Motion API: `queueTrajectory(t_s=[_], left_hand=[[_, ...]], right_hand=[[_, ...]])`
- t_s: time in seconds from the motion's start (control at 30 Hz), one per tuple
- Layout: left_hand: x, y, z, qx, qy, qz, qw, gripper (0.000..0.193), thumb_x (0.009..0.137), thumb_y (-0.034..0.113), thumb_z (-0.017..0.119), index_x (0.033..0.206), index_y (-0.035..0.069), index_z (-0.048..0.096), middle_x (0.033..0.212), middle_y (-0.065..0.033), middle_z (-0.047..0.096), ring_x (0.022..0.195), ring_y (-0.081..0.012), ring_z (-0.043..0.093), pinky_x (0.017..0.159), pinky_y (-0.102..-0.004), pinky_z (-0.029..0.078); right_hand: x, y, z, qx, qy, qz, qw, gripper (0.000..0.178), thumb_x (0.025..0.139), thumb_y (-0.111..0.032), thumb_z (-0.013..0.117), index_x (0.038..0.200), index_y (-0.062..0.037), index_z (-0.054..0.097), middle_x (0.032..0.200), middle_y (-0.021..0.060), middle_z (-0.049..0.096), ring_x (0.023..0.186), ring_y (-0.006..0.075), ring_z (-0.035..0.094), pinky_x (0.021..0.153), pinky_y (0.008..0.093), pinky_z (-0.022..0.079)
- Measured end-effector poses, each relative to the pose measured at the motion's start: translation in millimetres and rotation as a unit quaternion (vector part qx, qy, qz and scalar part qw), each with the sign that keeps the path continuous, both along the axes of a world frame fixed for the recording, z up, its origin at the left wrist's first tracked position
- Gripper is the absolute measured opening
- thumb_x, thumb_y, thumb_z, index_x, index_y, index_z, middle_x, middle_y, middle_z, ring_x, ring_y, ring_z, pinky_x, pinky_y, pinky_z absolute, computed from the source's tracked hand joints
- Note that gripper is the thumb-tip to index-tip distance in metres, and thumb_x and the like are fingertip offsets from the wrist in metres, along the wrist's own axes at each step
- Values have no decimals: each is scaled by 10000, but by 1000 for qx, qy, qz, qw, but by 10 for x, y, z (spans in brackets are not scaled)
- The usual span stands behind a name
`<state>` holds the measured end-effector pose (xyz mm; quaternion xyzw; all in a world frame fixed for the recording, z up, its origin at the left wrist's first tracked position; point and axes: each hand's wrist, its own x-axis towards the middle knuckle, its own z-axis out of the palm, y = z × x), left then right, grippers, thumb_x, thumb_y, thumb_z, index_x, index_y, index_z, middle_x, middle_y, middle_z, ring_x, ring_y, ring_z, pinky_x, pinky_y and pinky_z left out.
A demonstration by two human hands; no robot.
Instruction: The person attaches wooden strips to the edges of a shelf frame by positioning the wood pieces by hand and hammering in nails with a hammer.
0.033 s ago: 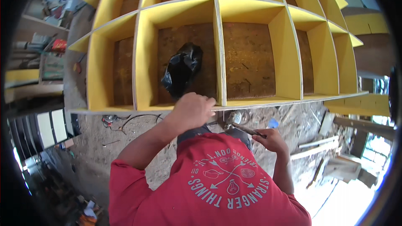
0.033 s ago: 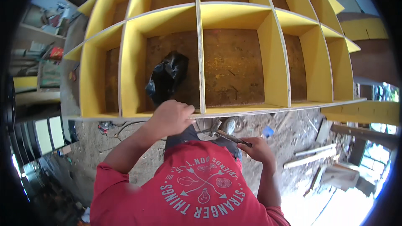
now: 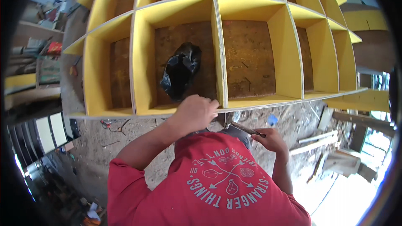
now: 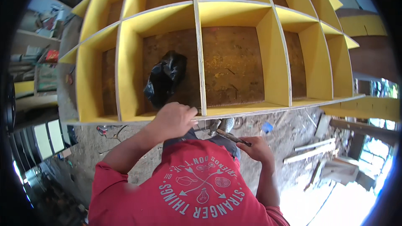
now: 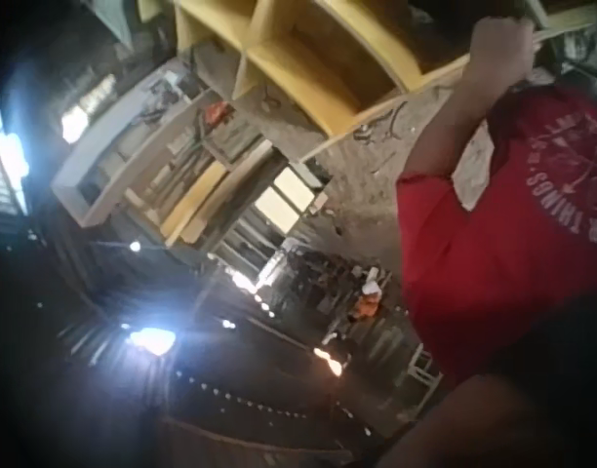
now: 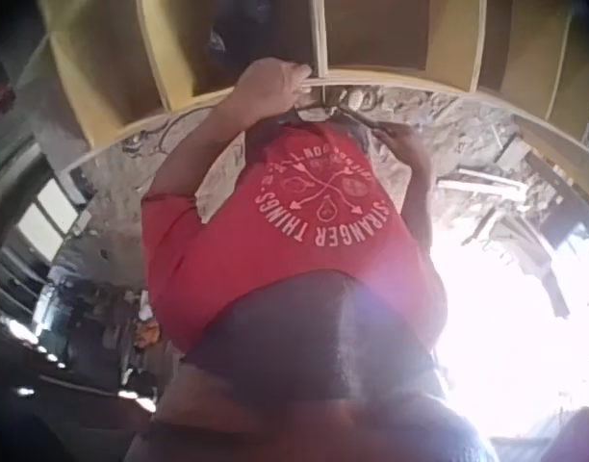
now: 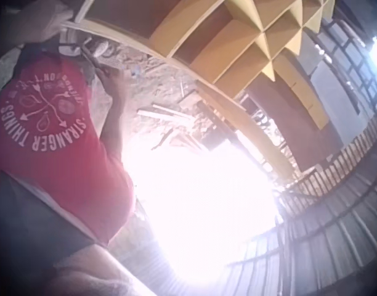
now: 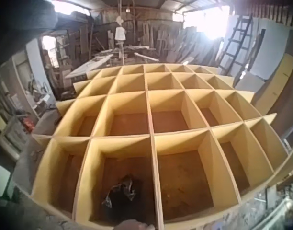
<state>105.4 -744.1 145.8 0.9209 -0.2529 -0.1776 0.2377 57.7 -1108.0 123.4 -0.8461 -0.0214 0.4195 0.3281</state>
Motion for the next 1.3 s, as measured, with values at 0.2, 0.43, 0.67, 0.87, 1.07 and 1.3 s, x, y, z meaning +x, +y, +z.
queueTrajectory(t_s=[0.2,0.43,0.67,0.87,1.07,1.3], left_hand=[[196,15,-204,-52,46,-71,995,118,876,136,658,896,20,673,784,-171,718,738,-332,741,701,-444,591],[298,77,-171,-31,118,-131,984,114,896,110,611,920,20,677,804,-164,725,743,-323,750,697,-431,615],[295,78,-194,-40,115,-118,986,134,966,148,615,928,32,669,816,-149,712,743,-321,744,683,-429,615],[271,68,-185,-20,85,-121,989,130,967,144,624,903,34,653,767,-145,699,694,-313,738,643,-428,610],[196,48,-153,-15,59,-105,993,74,951,98,635,917,43,601,743,-133,694,668,-306,730,609,-415,599],[134,67,-128,-79,-1,-65,995,166,959,76,642,1096,47,553,717,-129,687,648,-298,723,556,-426,568]], right_hand=[[-64,542,-41,-65,32,-96,993,416,954,-377,757,1195,-39,773,1003,237,763,916,356,745,838,416,564],[-121,874,29,-93,87,-166,978,422,959,-393,754,1216,-58,770,967,217,767,861,337,735,813,415,557],[-221,778,-88,-67,61,-194,977,406,956,-372,774,1216,-61,778,759,130,700,679,166,603,689,371,516],[-176,653,-125,-61,71,-170,981,416,949,-389,768,1210,-65,777,893,201,750,805,277,716,779,410,551],[-148,615,-81,-59,80,-159,982,398,949,-397,756,1186,-78,783,935,237,751,862,341,751,811,433,560],[-263,558,-76,-56,49,-147,986,380,949,-398,752,1171,-92,788,908,231,742,830,349,737,783,430,554]])
